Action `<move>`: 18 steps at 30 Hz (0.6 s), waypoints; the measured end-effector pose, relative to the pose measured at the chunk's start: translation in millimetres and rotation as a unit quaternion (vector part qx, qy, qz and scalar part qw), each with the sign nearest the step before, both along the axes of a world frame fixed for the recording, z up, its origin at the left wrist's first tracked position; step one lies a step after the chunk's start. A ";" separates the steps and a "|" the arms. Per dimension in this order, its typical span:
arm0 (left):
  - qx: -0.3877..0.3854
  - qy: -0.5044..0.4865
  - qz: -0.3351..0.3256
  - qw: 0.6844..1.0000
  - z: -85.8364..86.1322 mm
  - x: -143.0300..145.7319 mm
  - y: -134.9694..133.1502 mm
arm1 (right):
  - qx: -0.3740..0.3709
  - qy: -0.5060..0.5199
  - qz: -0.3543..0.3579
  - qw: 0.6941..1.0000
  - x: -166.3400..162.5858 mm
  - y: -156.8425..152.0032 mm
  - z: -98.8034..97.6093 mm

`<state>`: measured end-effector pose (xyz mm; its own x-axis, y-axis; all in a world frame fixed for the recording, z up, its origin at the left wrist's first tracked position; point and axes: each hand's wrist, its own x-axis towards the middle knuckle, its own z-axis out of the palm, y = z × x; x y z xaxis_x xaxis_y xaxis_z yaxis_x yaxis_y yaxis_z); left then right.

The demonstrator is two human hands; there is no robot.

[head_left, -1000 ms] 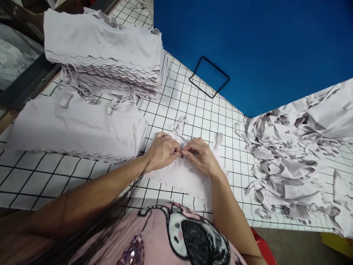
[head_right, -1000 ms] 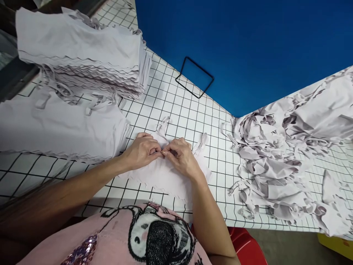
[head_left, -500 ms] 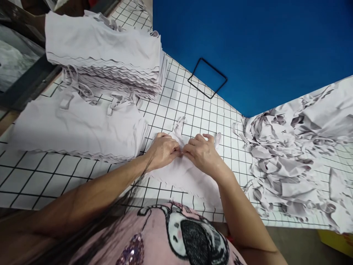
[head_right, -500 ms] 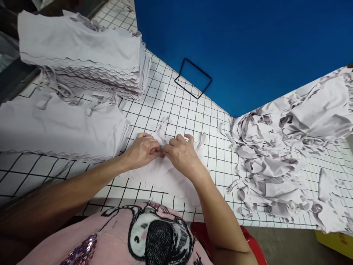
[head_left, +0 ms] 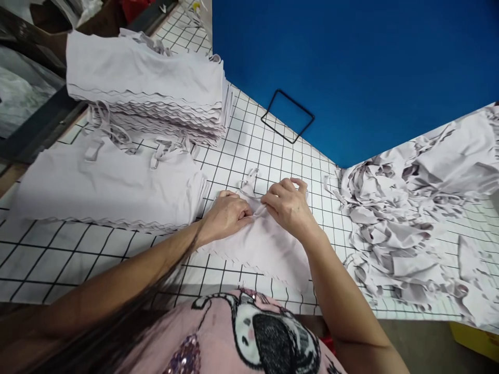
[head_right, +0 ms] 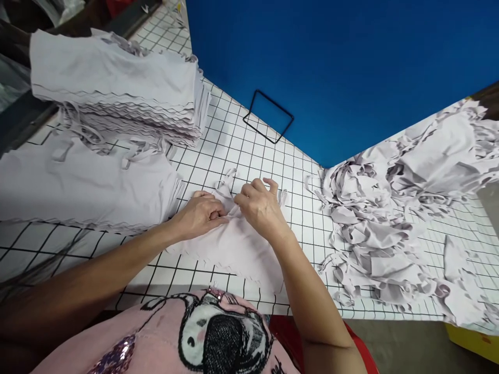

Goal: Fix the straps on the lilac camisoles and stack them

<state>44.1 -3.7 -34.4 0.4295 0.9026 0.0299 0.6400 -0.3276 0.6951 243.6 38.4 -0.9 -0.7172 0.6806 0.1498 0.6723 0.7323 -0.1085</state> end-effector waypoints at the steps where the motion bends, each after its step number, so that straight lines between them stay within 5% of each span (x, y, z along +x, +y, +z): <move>1: -0.001 0.001 -0.002 1.000 -0.4 -0.2 0.1 | 0.019 0.009 -0.004 1.000 -1.7 5.0 -0.8; 9: -0.006 0.003 -0.016 1.000 1.0 -2.0 1.4 | 0.025 0.124 -0.061 0.990 -28.4 57.8 -16.3; 14: -0.017 0.013 -0.022 1.000 8.8 -2.7 1.3 | -0.101 0.207 -0.080 0.970 -40.5 81.6 -28.5; 18: -0.028 0.020 -0.029 0.999 13.3 -2.8 1.2 | -0.227 0.287 -0.115 0.924 -44.8 86.1 -37.5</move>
